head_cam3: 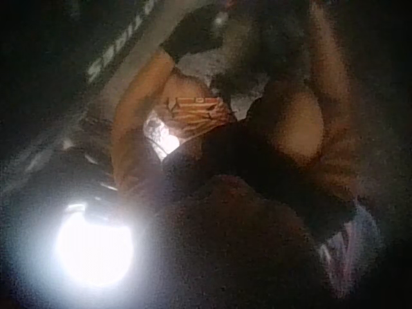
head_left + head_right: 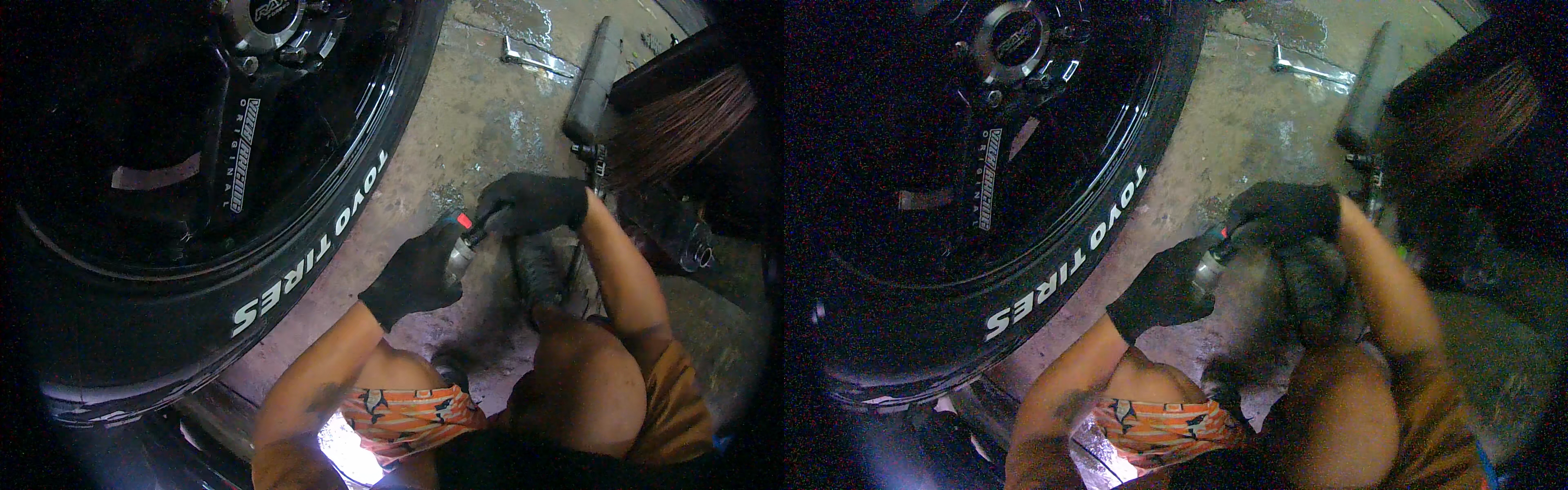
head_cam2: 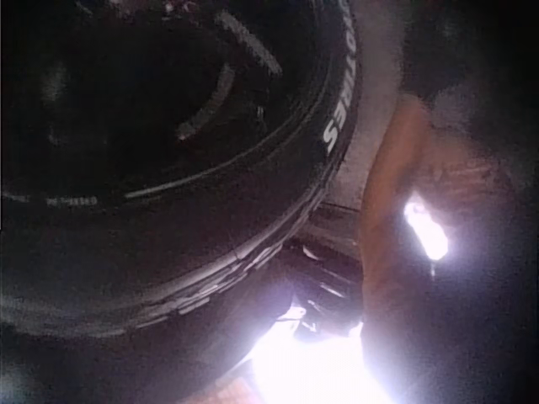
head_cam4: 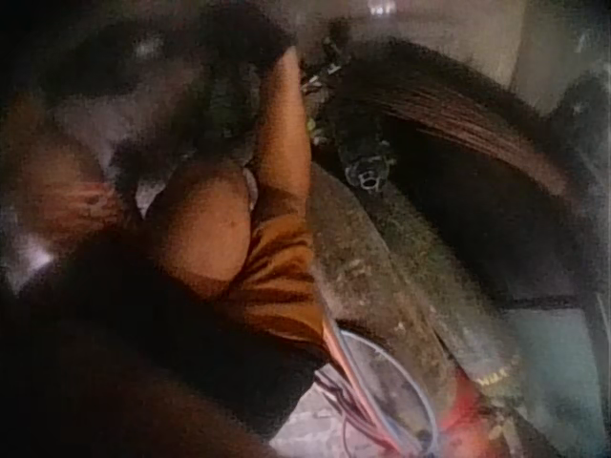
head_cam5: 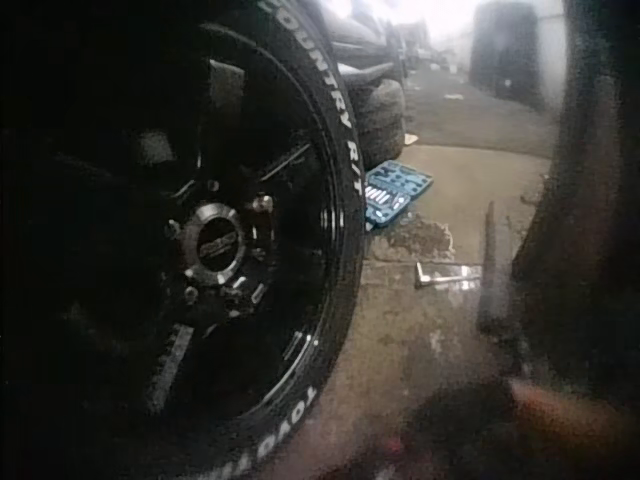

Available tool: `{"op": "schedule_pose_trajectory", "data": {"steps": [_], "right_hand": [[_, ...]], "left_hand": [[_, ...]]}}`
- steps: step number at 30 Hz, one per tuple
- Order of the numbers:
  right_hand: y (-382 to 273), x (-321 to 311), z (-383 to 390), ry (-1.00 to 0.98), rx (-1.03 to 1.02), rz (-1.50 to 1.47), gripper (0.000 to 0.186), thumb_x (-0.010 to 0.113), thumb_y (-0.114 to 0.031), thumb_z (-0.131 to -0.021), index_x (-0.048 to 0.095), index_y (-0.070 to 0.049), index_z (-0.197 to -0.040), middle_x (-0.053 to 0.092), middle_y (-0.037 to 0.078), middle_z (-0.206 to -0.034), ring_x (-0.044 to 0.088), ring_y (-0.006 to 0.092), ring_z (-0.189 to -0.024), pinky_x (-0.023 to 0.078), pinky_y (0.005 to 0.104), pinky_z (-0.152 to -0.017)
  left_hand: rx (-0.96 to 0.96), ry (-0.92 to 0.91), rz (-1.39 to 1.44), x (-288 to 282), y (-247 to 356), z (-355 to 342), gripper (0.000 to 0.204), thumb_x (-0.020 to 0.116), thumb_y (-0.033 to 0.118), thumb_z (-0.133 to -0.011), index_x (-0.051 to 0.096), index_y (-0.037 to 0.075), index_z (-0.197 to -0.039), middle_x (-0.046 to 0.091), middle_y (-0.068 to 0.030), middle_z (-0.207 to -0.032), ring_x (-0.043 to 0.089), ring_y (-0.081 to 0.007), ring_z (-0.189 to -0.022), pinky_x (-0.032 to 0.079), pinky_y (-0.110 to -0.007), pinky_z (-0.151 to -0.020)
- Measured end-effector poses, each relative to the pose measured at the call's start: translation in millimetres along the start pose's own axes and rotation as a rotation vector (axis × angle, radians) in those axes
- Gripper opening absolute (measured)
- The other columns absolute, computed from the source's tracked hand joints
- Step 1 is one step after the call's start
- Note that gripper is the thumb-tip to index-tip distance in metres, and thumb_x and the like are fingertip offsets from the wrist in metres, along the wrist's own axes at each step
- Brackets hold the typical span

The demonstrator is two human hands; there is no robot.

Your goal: The person walks to a car tire and selects a socket from a tool kit. They manually thread lug nuts onto the wheel studs and then use a cordless impact wrench to tighten them securely.

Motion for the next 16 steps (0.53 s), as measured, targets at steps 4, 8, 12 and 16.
{"op": "schedule_pose_trajectory", "data": {"steps": [4,8,12,16], "right_hand": [[7,11,-2,0.018,0.026,0.148,0.039,0.069,-0.023,-0.087,0.058,-0.004,-0.12,0.061,0.007,-0.099,0.059,0.0165,-0.094,0.049,0.0336,-0.08],[11,49,-4,0.757,0.187,-0.407,0.085,0.08,-0.027,-0.078,0.033,-0.007,-0.146,0.055,0.015,-0.125,0.056,0.0271,-0.112,0.047,0.0388,-0.096],[-27,86,-4,0.67,0.096,-0.218,0.074,0.069,-0.03,-0.086,0.031,-0.009,-0.146,0.05,0.014,-0.135,0.055,0.026,-0.117,0.047,0.0397,-0.099],[-90,74,-34,0.696,0.117,-1.211,0.046,0.044,-0.037,-0.1,0.045,-0.01,-0.137,0.055,0.012,-0.13,0.059,0.0253,-0.111,0.05,0.0389,-0.096]], "left_hand": [[0.013,-0.005,0.125,-4,-5,-1,0.063,0.07,0.019,-0.068,0.051,0.009,-0.127,0.064,-0.0166,-0.104,0.064,-0.0346,-0.091,0.053,-0.043,-0.081],[0.002,0.163,0.193,-14,-10,-5,0.06,0.074,0.025,-0.072,0.052,0.009,-0.125,0.065,-0.0146,-0.103,0.065,-0.0314,-0.09,0.053,-0.04,-0.08],[-0.037,0.4,0.331,-27,5,1,0.061,0.081,0.032,-0.073,0.052,0.004,-0.119,0.064,-0.0118,-0.101,0.064,-0.0245,-0.09,0.053,-0.035,-0.079],[-0.013,0.474,0.586,-64,73,31,0.075,0.08,0.031,-0.075,0.039,0.004,-0.132,0.06,-0.0158,-0.114,0.062,-0.0307,-0.097,0.052,-0.039,-0.084]]}}
Point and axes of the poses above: each hand's wrist, its own z-axis away from the middle knuckle, its own x-axis out of the palm, y = z × x, the point moved 3 cm from there along -z, towards the middle knuckle
